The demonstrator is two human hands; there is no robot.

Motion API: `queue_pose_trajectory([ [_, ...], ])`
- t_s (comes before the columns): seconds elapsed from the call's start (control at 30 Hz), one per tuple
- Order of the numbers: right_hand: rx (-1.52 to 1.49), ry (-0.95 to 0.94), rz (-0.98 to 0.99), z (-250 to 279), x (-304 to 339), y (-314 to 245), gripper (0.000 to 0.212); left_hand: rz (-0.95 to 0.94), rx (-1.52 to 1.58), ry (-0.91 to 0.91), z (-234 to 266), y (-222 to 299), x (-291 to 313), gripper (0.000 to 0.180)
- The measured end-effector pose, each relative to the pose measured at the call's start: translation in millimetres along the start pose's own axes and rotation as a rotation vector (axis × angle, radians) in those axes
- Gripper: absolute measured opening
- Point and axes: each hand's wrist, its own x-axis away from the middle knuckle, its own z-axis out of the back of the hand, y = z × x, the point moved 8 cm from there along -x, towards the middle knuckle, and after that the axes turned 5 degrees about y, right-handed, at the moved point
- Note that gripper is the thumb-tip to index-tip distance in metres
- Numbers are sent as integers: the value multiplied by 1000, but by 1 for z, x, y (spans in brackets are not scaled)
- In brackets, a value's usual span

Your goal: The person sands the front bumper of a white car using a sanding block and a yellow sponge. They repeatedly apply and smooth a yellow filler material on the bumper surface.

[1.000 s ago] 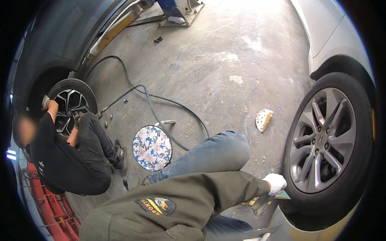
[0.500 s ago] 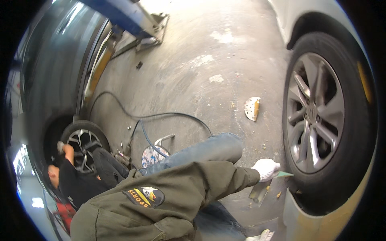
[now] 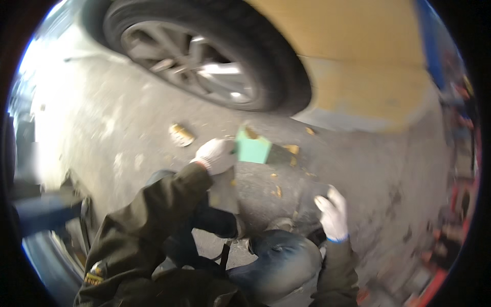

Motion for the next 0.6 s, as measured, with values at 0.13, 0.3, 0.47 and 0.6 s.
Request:
queue_pose_trajectory([
  [0.13, -148, 96, -48, 28, 31, 63, 26, -83, 137, 77, -22, 15, 17, 31],
  [0.3, -444, 243, -292, 15, 24, 169, 33, -113, 224, 56, -74, 18, 34, 38],
  [0.47, -722, 241, -392, -51, -38, 244, 32, -28, 229, 15, -107, -2, 43, 36],
  [0.6, -789, 293, -495, -78, -65, 293, 30, 18, 164, -43, -96, 28, 48, 36],
])
